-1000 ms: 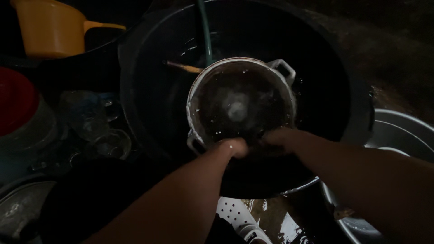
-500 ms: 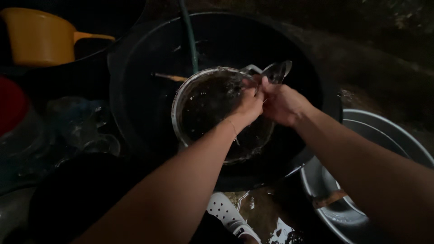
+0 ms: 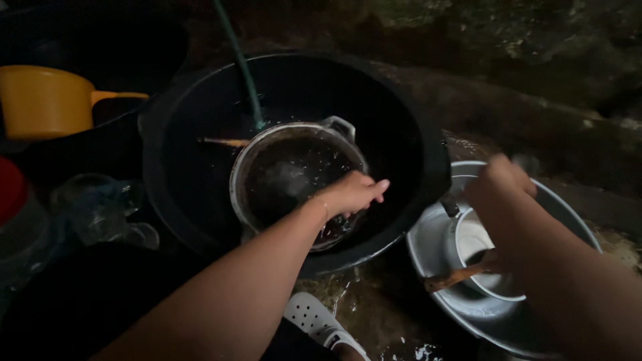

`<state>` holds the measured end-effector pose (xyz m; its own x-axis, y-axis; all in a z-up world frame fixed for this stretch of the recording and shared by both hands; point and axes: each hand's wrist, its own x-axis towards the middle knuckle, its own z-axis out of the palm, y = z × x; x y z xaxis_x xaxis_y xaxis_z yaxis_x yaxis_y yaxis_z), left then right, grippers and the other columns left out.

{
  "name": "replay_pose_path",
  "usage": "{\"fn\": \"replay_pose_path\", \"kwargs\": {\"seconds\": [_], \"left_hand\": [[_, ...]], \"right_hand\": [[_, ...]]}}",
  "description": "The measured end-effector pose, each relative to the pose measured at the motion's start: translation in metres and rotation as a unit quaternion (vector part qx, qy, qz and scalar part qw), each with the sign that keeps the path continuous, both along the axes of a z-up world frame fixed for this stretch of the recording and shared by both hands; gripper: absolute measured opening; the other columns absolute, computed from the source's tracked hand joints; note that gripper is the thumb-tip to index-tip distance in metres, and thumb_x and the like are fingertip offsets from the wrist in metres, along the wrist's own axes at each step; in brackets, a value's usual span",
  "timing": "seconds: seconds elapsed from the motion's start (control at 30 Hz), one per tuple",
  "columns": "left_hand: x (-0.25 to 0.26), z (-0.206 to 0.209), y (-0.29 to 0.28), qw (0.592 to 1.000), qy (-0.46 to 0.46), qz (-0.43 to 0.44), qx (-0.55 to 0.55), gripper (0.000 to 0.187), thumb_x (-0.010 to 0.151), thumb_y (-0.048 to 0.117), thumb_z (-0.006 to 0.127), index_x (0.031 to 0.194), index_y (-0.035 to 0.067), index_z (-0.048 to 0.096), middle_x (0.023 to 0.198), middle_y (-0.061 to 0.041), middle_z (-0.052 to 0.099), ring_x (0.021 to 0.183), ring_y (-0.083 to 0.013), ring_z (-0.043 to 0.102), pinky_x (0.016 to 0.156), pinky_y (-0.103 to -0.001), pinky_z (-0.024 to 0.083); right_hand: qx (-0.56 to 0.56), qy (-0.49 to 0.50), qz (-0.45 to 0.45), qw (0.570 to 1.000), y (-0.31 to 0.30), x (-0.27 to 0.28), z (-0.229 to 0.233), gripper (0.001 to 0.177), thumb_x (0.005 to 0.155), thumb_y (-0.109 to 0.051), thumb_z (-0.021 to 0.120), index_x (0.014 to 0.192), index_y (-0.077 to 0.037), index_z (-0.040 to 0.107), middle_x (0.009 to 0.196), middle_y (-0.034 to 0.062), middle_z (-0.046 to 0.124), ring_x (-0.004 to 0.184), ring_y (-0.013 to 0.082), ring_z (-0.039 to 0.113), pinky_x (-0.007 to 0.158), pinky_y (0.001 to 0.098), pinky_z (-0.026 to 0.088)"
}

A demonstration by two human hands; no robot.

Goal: The person washes several kitchen items by hand in an outdoor area. They scrub a large metal pot, a smaller pot, a wooden spatula, and a metal ladle using a sponge and running water from a hose. The items are rinsed and placed into a larger basin.

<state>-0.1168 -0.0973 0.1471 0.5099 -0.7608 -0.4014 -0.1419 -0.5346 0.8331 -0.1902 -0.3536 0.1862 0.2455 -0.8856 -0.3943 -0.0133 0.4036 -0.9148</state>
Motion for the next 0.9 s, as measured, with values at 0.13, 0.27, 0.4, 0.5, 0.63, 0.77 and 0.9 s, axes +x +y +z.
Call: {"fn": "replay_pose_path", "kwargs": {"seconds": [0.13, 0.27, 0.4, 0.5, 0.63, 0.77, 0.9], "left_hand": [[-0.007, -0.025, 0.005, 0.999, -0.009, 0.044, 0.003, 0.045, 0.101, 0.046, 0.054, 0.105, 0.008, 0.078, 0.069, -0.008, 0.058, 0.052, -0.015, 0.052, 0.052, -0.033, 0.048], [-0.001, -0.032, 0.029, 0.998, -0.012, 0.047, 0.052, 0.04, 0.1, 0.041, 0.059, 0.103, 0.006, 0.077, 0.078, -0.008, 0.071, 0.063, -0.017, 0.063, 0.064, -0.036, 0.055], [0.005, -0.024, 0.072, 0.966, -0.096, 0.153, 0.183, 0.032, 0.098, 0.038, 0.064, 0.109, 0.012, 0.078, 0.113, -0.013, 0.074, 0.106, -0.0267, 0.069, 0.099, -0.041, 0.05], [0.015, -0.01, 0.103, 0.931, -0.114, 0.26, 0.228, 0.024, 0.096, 0.029, 0.065, 0.112, 0.017, 0.079, 0.125, -0.013, 0.072, 0.12, -0.0313, 0.066, 0.108, -0.042, 0.05], [0.037, 0.006, 0.128, 0.881, -0.145, 0.357, 0.273, 0.046, 0.095, 0.028, 0.067, 0.139, 0.018, 0.056, 0.147, -0.011, 0.051, 0.139, -0.0327, 0.046, 0.109, -0.047, 0.048], [0.081, 0.018, 0.145, 0.857, -0.282, 0.268, 0.337, 0.068, 0.092, 0.025, 0.07, 0.153, 0.011, 0.042, 0.16, -0.012, 0.036, 0.15, -0.0328, 0.033, 0.114, -0.051, 0.043], [0.136, 0.017, 0.153, 0.864, -0.316, 0.119, 0.373, 0.102, 0.087, 0.045, 0.074, 0.162, 0.011, 0.014, 0.168, -0.011, 0.009, 0.155, -0.0328, 0.005, 0.123, -0.055, 0.018]], "right_hand": [[-0.009, 0.064, 0.032, 0.997, -0.012, -0.044, -0.028, 0.022, 0.098, -0.017, 0.053, 0.115, -0.004, 0.051, 0.121, 0.0201, 0.055, 0.102, 0.034, 0.057, 0.09, 0.0471, 0.043], [0.007, 0.114, 0.088, 0.99, 0.007, -0.057, -0.062, 0.031, 0.094, -0.014, 0.059, 0.121, -0.003, 0.049, 0.128, 0.0208, 0.049, 0.11, 0.0352, 0.053, 0.096, 0.0476, 0.042], [-0.018, 0.165, 0.123, 0.978, 0.02, -0.067, -0.072, 0.042, 0.09, -0.01, 0.064, 0.128, -0.002, 0.048, 0.135, 0.0216, 0.043, 0.119, 0.0365, 0.049, 0.102, 0.0482, 0.041], [-0.104, 0.262, 0.141, 0.949, 0.034, -0.069, -0.054, 0.051, 0.087, -0.008, 0.068, 0.133, -0.002, 0.046, 0.141, 0.0222, 0.039, 0.125, 0.0374, 0.046, 0.106, 0.0486, 0.04], [-0.384, 0.352, 0.108, 0.847, 0.072, -0.07, -0.012, 0.063, 0.083, -0.005, 0.074, 0.139, -0.001, 0.045, 0.148, 0.023, 0.033, 0.134, 0.0386, 0.041, 0.112, 0.0492, 0.039], [-0.572, 0.258, 0.342, 0.7, 0.141, -0.052, 0.007, 0.053, 0.086, 0.0, 0.066, 0.137, -0.01, 0.056, 0.138, 0.0181, 0.054, 0.132, 0.0346, 0.053, 0.113, 0.0453, 0.044], [-0.492, 0.362, 0.546, 0.573, 0.188, -0.036, 0.01, 0.031, 0.09, -0.03, 0.063, 0.12, -0.026, 0.069, 0.106, 0.0121, 0.073, 0.091, 0.0344, 0.072, 0.083, 0.0465, 0.057]]}}
